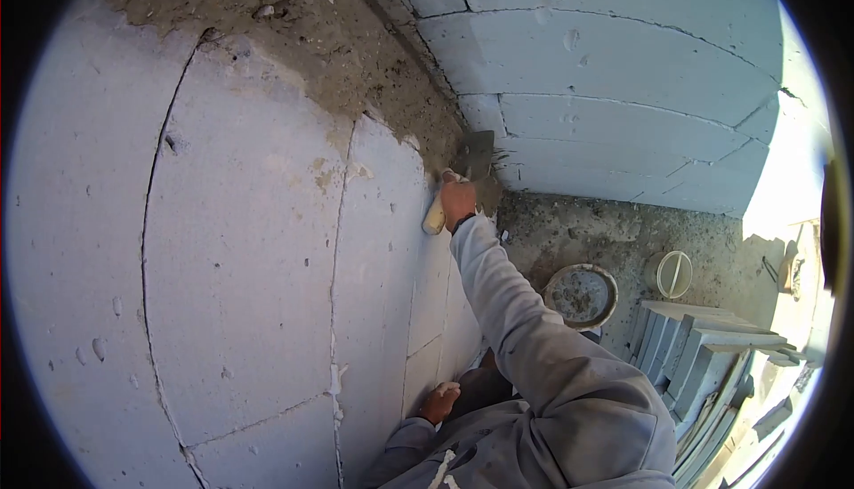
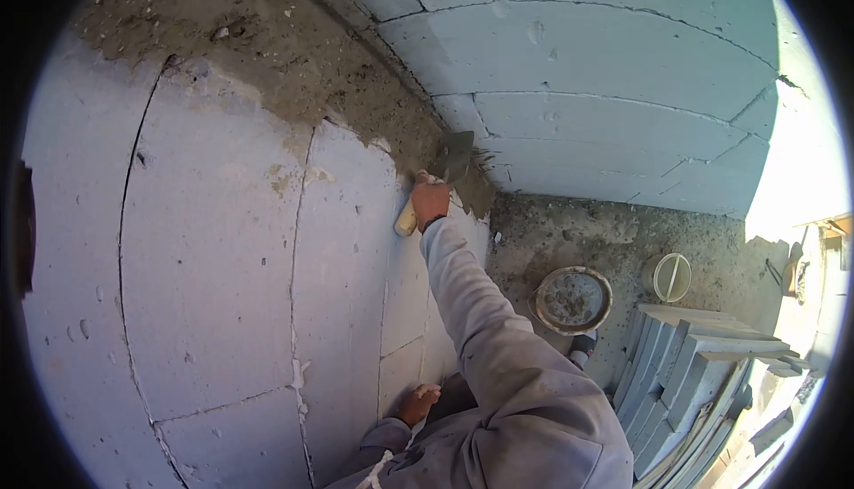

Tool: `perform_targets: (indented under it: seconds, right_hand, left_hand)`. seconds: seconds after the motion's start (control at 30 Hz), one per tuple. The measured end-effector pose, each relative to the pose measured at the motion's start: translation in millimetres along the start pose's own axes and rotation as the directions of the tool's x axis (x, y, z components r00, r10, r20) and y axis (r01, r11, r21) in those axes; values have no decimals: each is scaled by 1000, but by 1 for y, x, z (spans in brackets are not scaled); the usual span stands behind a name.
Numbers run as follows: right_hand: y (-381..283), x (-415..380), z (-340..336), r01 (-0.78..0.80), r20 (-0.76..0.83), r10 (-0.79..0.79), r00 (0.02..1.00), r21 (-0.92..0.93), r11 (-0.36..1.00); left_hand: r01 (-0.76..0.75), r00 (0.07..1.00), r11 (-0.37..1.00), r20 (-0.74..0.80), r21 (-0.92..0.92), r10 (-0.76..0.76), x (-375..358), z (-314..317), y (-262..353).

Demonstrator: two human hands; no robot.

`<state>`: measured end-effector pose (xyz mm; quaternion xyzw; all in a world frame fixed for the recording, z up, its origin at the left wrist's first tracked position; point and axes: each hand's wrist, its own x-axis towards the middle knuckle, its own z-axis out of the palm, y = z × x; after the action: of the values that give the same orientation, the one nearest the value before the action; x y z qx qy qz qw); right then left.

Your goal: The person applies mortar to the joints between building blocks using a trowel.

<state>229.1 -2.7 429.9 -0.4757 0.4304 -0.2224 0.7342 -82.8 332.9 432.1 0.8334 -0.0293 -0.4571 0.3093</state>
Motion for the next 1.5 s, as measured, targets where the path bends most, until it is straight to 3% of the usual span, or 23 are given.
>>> perform_targets:
  seconds: [0.07,0.2,0.37,0.43,0.5,0.63,0.7,0.8,0.87,1.0,1.07,1.1,1.17,1.23,1.27,1.33,1.37,1.4,1.47,1.5]
  right_hand:
    - [-62,-41,-14,-103,109,98,989,38,994]
    - [-76,-43,6,-33,95,32,995,12,999]
    - [-150,-98,8,93,45,-90,995,-71,993]
    - [-160,-105,11,132,7,-133,991,-144,981]
    - [-169,-108,14,169,78,-166,983,-42,985]
    - [-186,-118,19,182,108,-175,979,-60,981]
    - [-170,-102,27,347,74,-340,937,-128,929]
    - [-187,-108,27,416,164,-400,902,-81,906]
    - [-200,-117,32,389,147,-375,915,-79,918]
    - [-236,-145,27,311,161,-299,940,-57,949]
    - [-247,-152,34,392,142,-379,914,-71,917]
    - [-248,-157,37,455,126,-443,888,-96,885]
    - [-268,-167,39,463,149,-446,882,-111,879]
    - [-290,-181,39,512,157,-493,856,-124,850]
    - [-292,-185,41,508,144,-492,859,-119,853]
    - [-289,-197,36,589,184,-608,773,148,794]
    - [-301,-215,15,436,343,-497,797,244,866]
    - [-292,-218,-1,425,333,-487,808,244,872]
    - [-273,-226,-34,249,499,-418,759,370,895]
    - [-258,-229,-60,183,549,-350,759,337,924]
  left_hand:
    - [-8,1000,998,19,-59,9,-12,7,-1]
    - [-39,999,997,16,-62,40,-7,-1,19]
    - [-132,990,978,-71,-162,121,-1,-1,10]
    - [-116,993,979,-53,-169,109,3,-1,12]
    - [-94,995,981,-35,-172,89,1,0,18]
    - [-129,992,979,-20,-157,127,14,-2,21]
    - [-130,991,980,-11,-148,130,16,-2,18]
    - [-113,993,975,-53,-192,105,22,0,14]
    - [-193,980,973,-74,-124,185,27,-2,13]
    - [-212,977,968,-63,-132,206,24,-6,18]
    - [-345,937,938,-67,-26,342,27,-11,24]
    - [-344,938,939,-65,-26,342,27,-11,26]
    - [-188,981,972,-73,-139,180,19,-12,35]
    - [-184,982,979,-61,-82,180,16,-15,38]
    - [-187,981,982,-53,-28,185,19,-17,38]
    - [-169,985,985,-45,-43,167,20,-16,29]
    - [-160,987,984,-46,-75,157,22,-14,24]
    - [-147,989,987,-37,-64,145,26,-12,19]
    - [-235,969,972,-88,-29,232,29,-9,6]
    - [-213,972,977,-103,-14,210,32,-6,0]
